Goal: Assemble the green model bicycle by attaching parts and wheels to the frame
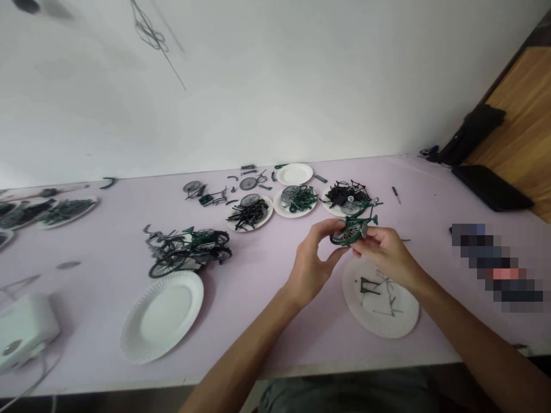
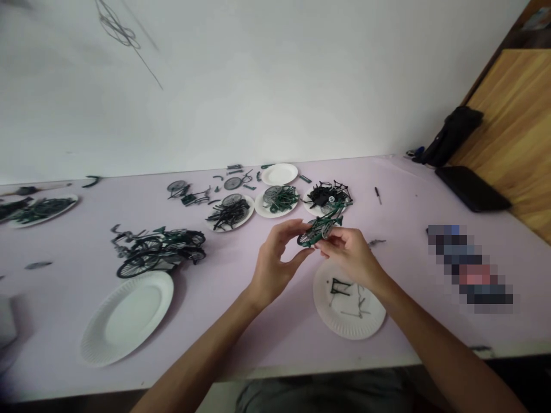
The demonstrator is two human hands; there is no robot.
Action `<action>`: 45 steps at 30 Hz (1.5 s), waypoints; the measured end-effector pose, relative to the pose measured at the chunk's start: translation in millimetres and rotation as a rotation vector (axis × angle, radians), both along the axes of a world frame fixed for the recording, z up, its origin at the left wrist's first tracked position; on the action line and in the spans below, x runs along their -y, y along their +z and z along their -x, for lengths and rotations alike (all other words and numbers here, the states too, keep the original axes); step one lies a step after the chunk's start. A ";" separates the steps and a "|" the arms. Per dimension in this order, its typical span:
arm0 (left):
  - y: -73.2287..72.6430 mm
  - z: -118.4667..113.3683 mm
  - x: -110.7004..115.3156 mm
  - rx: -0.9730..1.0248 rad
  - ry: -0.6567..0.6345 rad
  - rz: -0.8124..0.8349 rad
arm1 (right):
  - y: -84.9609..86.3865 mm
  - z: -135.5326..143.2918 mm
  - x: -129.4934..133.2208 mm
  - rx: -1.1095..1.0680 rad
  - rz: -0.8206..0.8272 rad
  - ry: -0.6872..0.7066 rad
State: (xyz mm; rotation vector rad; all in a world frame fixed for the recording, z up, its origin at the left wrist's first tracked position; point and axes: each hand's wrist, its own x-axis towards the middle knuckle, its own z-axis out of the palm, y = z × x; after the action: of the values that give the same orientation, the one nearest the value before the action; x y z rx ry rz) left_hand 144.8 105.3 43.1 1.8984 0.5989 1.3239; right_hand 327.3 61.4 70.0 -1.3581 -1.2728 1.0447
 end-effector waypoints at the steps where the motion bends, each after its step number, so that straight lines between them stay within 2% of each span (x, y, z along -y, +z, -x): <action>1: 0.2 0.4 -0.2 -0.015 0.001 -0.018 | -0.6 0.0 -0.1 0.004 0.000 -0.010; 5: -1.2 1.9 -0.9 -0.086 0.023 -0.077 | -4.3 0.8 0.6 0.041 0.002 -0.046; 10: -4.5 2.0 -3.0 -0.107 0.027 -0.067 | -6.1 3.0 1.3 0.098 -0.009 -0.089; 19: 8.2 3.8 -4.6 -0.037 0.007 0.087 | -8.7 4.0 2.7 0.134 -0.036 -0.050; 27: 5.8 4.6 -10.3 0.027 -0.060 0.273 | -7.5 5.7 0.6 0.142 -0.049 -0.055; 33: 13.0 9.1 -12.3 0.028 -0.094 0.370 | -4.8 8.2 2.0 0.137 -0.054 -0.059; 38: 15.4 15.4 -16.3 0.113 -0.204 0.340 | -8.7 0.3 -0.6 0.103 -0.061 -0.064; 45: 8.2 10.3 -15.4 0.056 -0.060 0.190 | 0.0 -2.7 -0.9 0.014 -0.051 -0.017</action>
State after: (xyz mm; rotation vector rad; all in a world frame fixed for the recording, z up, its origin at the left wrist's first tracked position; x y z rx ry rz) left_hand 134.5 120.7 51.3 1.7073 0.6123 1.2332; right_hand 330.0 62.4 70.0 -1.3371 -1.2876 0.9864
